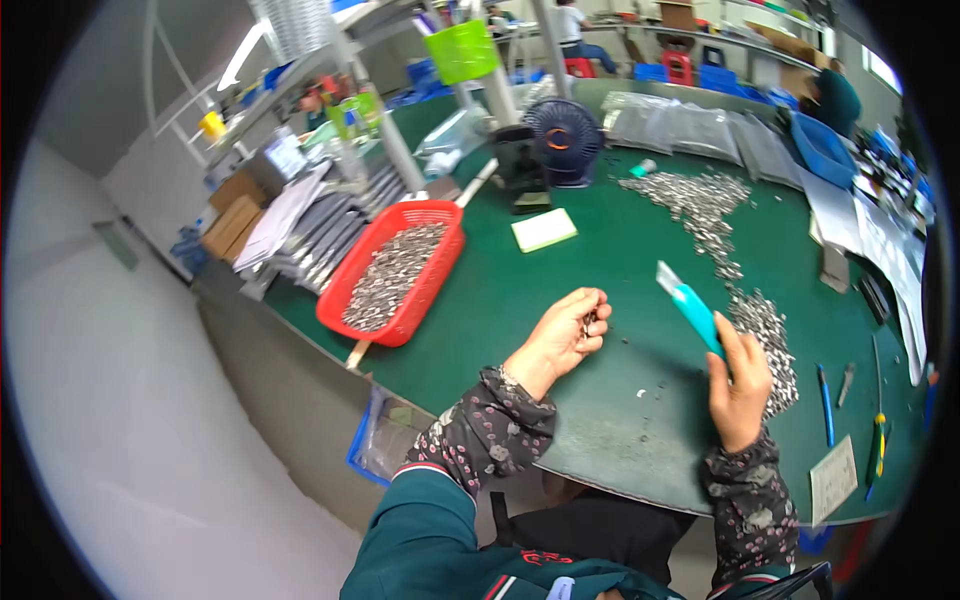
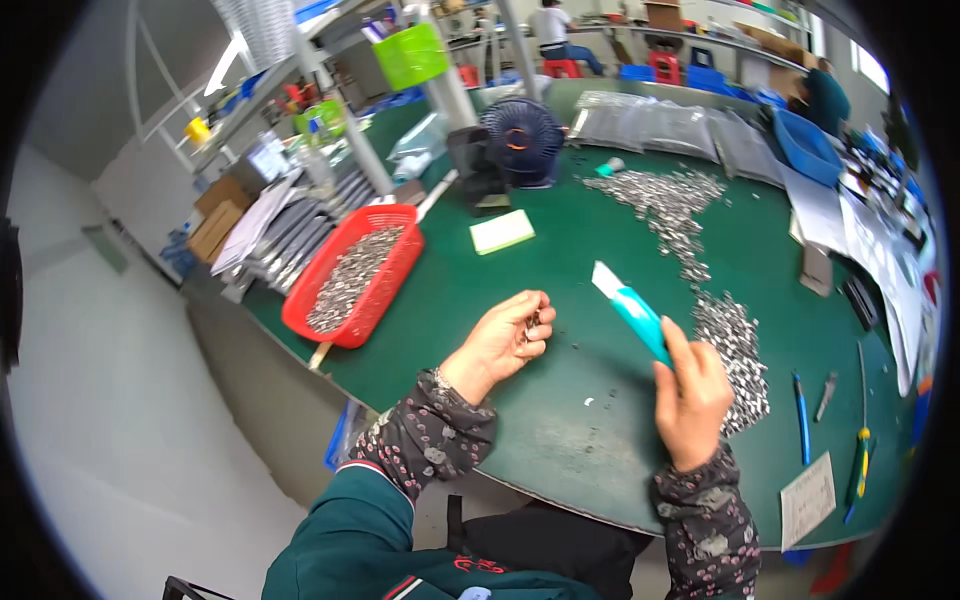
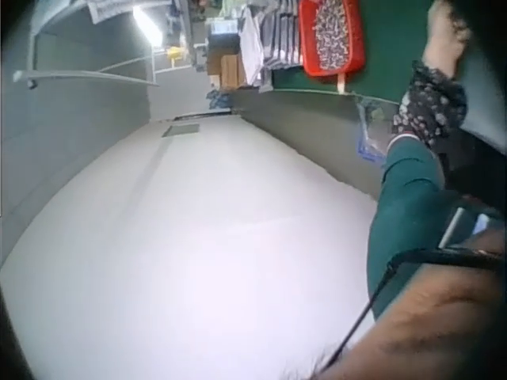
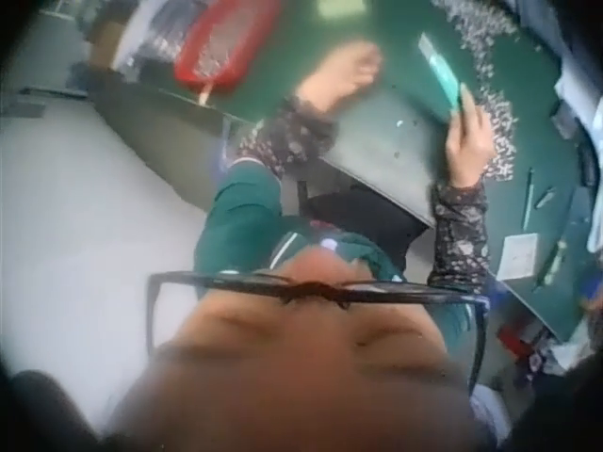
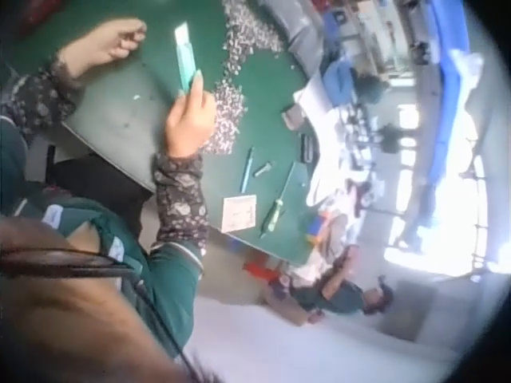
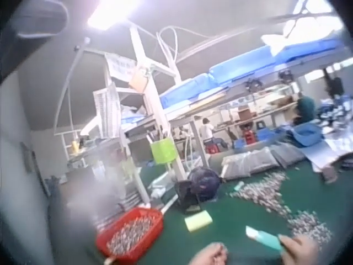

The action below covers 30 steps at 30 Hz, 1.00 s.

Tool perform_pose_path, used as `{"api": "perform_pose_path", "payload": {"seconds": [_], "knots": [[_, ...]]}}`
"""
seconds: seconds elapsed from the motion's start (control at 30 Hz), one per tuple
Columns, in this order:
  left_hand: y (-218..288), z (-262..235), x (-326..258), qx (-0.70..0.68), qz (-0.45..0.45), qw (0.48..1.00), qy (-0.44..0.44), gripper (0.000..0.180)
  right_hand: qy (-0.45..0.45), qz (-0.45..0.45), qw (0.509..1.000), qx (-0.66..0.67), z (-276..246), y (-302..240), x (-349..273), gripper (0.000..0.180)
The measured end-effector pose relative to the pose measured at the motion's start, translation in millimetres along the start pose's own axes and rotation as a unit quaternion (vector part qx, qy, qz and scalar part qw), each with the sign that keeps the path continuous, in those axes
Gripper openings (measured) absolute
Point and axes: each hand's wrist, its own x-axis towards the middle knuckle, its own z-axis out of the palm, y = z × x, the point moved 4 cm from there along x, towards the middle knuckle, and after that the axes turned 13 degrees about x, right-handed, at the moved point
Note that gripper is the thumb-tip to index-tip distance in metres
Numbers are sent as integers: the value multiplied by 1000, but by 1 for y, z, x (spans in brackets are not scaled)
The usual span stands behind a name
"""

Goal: The person is using a utility knife to inspect or clean small metal components on a workbench in a factory setting.

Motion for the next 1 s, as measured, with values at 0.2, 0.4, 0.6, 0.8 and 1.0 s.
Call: {"api": "perform_pose_path", "payload": {"seconds": [0.2, 0.4, 0.6, 0.8, 1.0], "knots": [[153, -84, -75, 280, 309, 863, 286, 13, -4, -15, 1000, 3, 1, -15, 3, 42], [185, -135, -91, 425, 169, 816, 354, 56, 21, -8, 1000, 1, -5, -6, 4, 42], [164, -81, -63, 462, 301, 779, 298, 24, 137, -31, 988, 61, -23, 1, 19, 36], [63, 59, 8, 665, 309, 674, 94, 21, 236, 29, 966, 104, -47, 24, 20, 33], [-18, 128, 36, 763, 251, 589, -85, 24, 246, 38, 961, 121, -46, 22, 19, 32]]}}
